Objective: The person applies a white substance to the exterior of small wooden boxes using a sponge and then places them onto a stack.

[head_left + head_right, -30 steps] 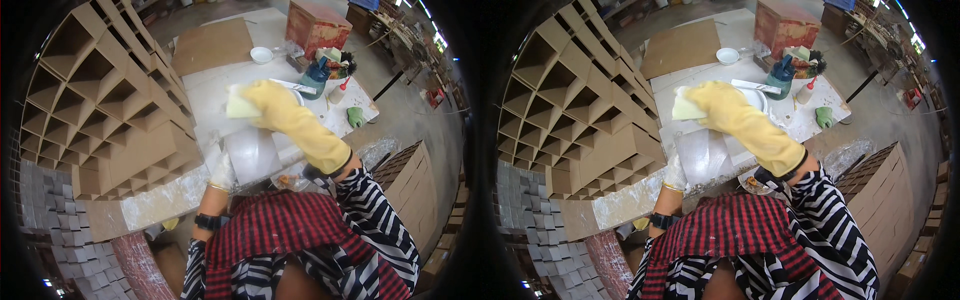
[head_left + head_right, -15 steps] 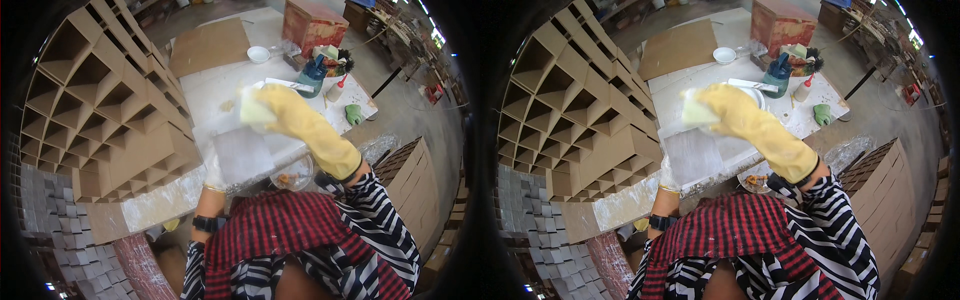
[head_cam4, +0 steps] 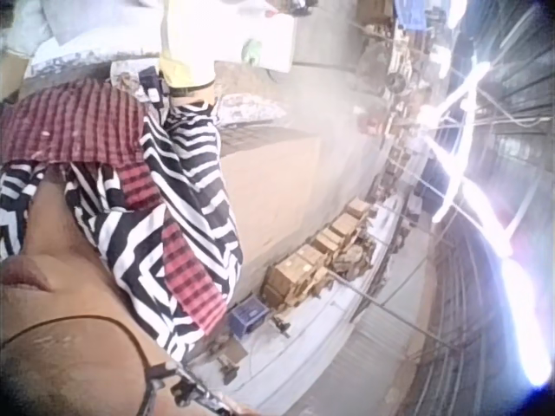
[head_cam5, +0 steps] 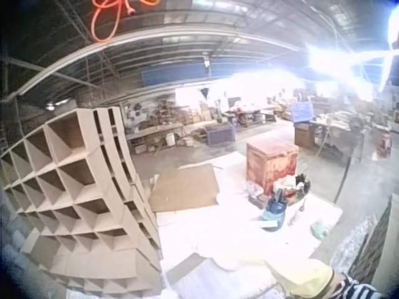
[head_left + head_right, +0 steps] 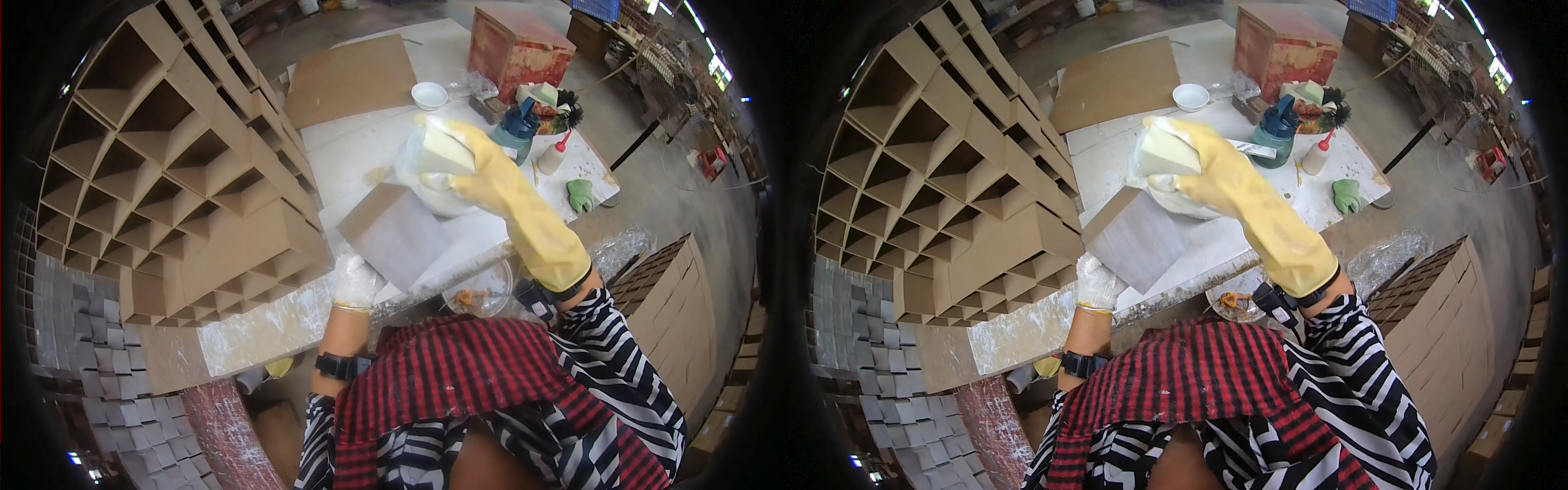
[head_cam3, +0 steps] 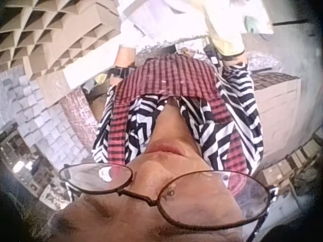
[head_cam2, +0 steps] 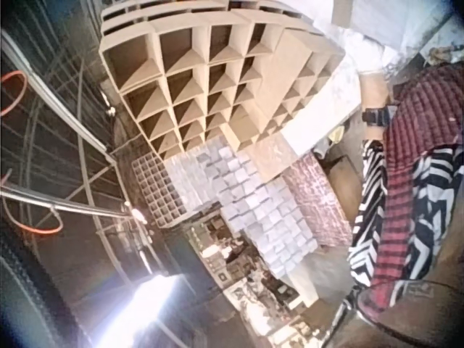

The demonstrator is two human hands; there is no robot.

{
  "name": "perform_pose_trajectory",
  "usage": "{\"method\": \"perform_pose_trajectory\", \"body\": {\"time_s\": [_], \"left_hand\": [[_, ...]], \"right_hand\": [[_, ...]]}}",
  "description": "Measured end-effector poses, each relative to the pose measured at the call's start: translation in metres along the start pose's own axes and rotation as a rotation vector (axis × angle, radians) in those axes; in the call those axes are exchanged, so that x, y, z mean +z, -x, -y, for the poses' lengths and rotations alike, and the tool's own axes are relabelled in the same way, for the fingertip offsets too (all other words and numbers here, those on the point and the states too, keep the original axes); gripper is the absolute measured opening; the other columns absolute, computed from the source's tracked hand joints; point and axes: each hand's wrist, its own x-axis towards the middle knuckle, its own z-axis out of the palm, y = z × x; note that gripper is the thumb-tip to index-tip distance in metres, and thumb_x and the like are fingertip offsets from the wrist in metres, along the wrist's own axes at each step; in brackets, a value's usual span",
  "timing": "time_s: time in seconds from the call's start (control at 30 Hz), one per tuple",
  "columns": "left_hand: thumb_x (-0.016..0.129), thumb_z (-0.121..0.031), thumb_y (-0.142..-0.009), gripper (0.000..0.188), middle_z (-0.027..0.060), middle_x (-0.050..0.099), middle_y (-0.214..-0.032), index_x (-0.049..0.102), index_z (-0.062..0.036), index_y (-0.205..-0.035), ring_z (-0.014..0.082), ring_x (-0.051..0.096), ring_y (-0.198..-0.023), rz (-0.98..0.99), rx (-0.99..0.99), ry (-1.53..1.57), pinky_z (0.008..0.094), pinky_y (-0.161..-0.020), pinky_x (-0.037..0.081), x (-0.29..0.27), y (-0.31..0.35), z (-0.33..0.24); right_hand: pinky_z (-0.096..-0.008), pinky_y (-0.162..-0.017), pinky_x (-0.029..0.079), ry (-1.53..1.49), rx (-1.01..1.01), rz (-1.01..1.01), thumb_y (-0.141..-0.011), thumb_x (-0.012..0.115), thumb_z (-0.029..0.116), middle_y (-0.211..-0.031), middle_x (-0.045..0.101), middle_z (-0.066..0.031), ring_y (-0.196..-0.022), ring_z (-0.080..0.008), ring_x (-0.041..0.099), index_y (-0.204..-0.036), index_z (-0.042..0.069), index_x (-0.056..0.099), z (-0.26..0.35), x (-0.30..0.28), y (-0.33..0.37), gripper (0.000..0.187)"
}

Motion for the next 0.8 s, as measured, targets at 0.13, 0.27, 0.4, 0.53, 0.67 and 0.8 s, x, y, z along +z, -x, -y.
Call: {"method": "perform_pose_trajectory", "body": {"time_s": [0.13,0.27,0.4,0.53,0.67,0.8], "left_hand": [[0.038,-0.030,-0.097,0.044,0.0121,0.049,-0.132,0.041,-0.0050,-0.134,0.0266,0.046,-0.123,0.207,0.104,0.017,0.0405,-0.104,0.038,-0.022,-0.020,0.011],[0.035,-0.032,-0.099,0.046,0.0133,0.045,-0.136,0.038,-0.0046,-0.136,0.0279,0.043,-0.125,0.321,0.476,-0.643,0.0418,-0.104,0.037,-0.034,-0.033,0.016],[0.038,-0.030,-0.098,0.045,0.0129,0.047,-0.134,0.040,-0.0049,-0.134,0.0268,0.045,-0.123,0.264,0.697,-1.211,0.0408,-0.103,0.038,-0.030,-0.024,0.002],[0.042,-0.029,-0.095,0.043,0.0119,0.051,-0.130,0.043,-0.0051,-0.131,0.0246,0.049,-0.119,0.099,0.741,-1.694,0.0379,-0.101,0.040,-0.025,-0.014,-0.006],[0.043,-0.030,-0.095,0.044,0.0119,0.051,-0.129,0.043,-0.0048,-0.131,0.0240,0.050,-0.118,0.091,0.704,-1.769,0.0363,-0.098,0.041,-0.027,-0.013,-0.009],[0.044,-0.031,-0.095,0.044,0.0119,0.051,-0.128,0.043,-0.0044,-0.130,0.0234,0.050,-0.117,0.119,0.642,-1.773,0.0347,-0.096,0.043,-0.025,-0.015,-0.005]], "right_hand": [[-0.0343,-0.100,0.039,-0.038,0.065,0.050,-0.070,0.078,0.019,-0.128,0.052,-0.0139,-0.117,-0.0255,0.051,-0.134,0.011,0.047,0.016,0.007,0.008,0.071],[-0.0349,-0.100,0.039,0.149,-0.005,0.109,-0.068,0.079,0.019,-0.128,0.051,-0.0159,-0.115,-0.0302,0.051,-0.134,0.010,0.047,0.023,0.008,0.012,0.073],[-0.0366,-0.095,0.042,0.180,-0.091,0.128,-0.070,0.074,0.010,-0.114,0.056,-0.0177,-0.108,-0.0341,0.052,-0.136,0.014,0.045,0.020,0.008,0.016,0.072],[-0.0389,-0.093,0.043,0.316,-0.125,0.069,-0.070,0.072,0.009,-0.108,0.057,-0.0178,-0.106,-0.0362,0.052,-0.135,0.014,0.046,0.022,0.009,0.020,0.071],[-0.0403,-0.092,0.044,0.365,-0.225,0.104,-0.069,0.073,0.010,-0.108,0.057,-0.0173,-0.106,-0.0364,0.052,-0.135,0.014,0.046,0.030,0.015,0.010,0.071],[-0.0419,-0.092,0.043,0.463,-0.176,0.237,-0.064,0.075,0.014,-0.109,0.057,-0.0201,-0.105,-0.0374,0.054,-0.129,0.010,0.048,0.021,0.033,0.005,0.070]]}}
